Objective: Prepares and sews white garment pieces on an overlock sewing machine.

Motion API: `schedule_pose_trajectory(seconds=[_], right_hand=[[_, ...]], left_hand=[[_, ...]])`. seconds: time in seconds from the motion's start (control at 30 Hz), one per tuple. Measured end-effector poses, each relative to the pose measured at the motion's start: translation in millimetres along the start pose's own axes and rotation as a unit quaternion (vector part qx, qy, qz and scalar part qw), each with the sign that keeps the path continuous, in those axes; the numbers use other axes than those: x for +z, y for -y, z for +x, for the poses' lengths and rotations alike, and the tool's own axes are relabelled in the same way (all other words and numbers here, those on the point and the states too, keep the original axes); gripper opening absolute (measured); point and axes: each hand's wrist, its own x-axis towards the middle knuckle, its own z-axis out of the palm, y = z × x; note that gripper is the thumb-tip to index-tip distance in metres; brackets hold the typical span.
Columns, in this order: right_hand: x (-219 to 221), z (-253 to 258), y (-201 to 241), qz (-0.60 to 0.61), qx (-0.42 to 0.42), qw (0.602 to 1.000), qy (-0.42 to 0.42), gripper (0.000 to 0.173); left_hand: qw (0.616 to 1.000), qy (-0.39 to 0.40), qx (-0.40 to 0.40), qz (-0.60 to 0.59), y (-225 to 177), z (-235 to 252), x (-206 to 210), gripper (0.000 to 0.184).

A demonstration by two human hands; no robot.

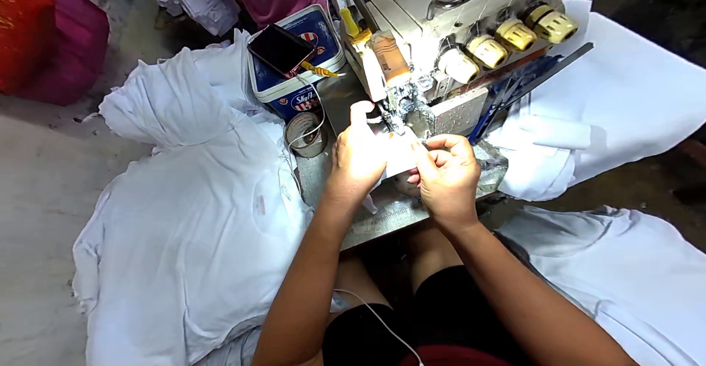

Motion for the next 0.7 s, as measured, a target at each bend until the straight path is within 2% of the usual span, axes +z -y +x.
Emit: schedule_pose_trajectory(seconds=[0.17,0.33,0.4,0.53,0.63,0.7], right_hand=[[-1,5,-1,-0.015,0.009,1.0,0.001,0.024],[-1,7,-5,-0.019,-0.01,1.0,0.001,0.022],[-3,5,-5,-0.02,-0.026,0.999,0.012,0.019],[-7,-8,0,-0.004,-0.036,0.998,0.044,0.007],[-10,-19,-2,0.019,-0.037,0.995,0.087,0.007],[-12,-21,-2,0.02,0.002,0.99,0.136,0.01]], left_hand=[[1.0,-0.017,-0.007,0.011,-1,2,1,0.048],[0.995,-0.02,-0.076,0.068,-3,13,-5,0.052],[0.993,-0.042,-0.073,0.078,4,12,-5,0.053],[0.993,-0.093,-0.014,0.072,18,-16,-6,0.048],[0.99,-0.125,-0.004,0.058,23,-45,-1,0.047],[0.989,-0.138,-0.003,0.043,20,-65,4,0.046]])
